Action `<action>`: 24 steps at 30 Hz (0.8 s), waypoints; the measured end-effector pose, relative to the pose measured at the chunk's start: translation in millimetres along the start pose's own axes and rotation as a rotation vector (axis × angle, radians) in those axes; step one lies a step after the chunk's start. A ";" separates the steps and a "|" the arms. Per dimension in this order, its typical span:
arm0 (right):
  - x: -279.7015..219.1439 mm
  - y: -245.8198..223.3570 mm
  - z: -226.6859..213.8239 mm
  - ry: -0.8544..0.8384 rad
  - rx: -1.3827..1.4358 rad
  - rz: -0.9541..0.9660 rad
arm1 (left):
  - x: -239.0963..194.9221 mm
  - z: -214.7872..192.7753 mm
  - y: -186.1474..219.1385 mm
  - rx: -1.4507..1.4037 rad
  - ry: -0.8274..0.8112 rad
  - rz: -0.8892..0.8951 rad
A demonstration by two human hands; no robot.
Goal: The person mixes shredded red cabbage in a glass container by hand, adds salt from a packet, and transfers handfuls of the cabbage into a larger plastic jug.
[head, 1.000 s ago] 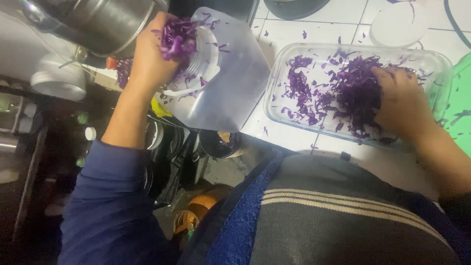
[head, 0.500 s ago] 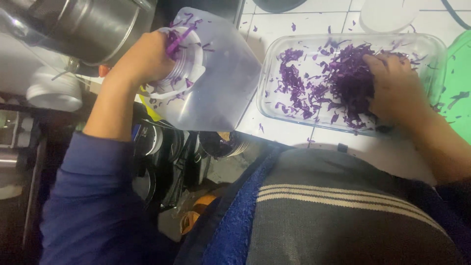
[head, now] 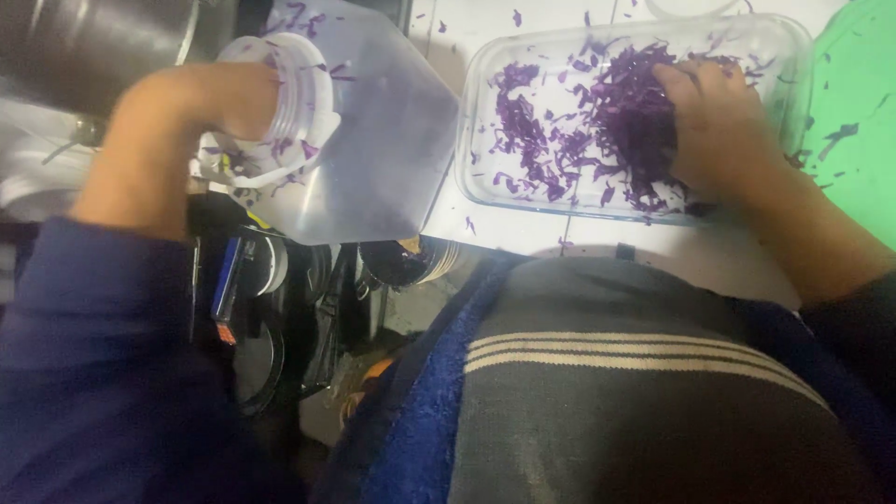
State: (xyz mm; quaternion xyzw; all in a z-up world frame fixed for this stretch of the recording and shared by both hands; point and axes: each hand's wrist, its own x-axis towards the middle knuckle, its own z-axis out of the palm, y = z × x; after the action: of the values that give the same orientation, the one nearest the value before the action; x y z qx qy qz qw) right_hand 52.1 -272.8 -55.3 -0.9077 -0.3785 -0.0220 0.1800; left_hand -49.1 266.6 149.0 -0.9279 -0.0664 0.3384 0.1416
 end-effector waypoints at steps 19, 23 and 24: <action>1.4 1.1 4.0 -0.070 0.090 0.106 | -80.4 -66.6 166.9 -0.591 0.910 0.503; 2.7 1.2 4.6 -0.110 0.131 0.154 | 29.3 -28.3 285.5 -0.843 0.725 0.570; 1.5 -1.8 0.7 -0.126 0.191 0.186 | 62.8 -7.4 310.3 -0.916 0.639 0.659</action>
State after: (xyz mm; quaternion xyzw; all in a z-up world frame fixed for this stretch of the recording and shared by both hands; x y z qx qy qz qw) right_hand 51.9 -270.4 -55.2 -0.9171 -0.3038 0.0880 0.2427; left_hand 12.1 -16.4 20.6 -0.9211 0.1294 0.0089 -0.3672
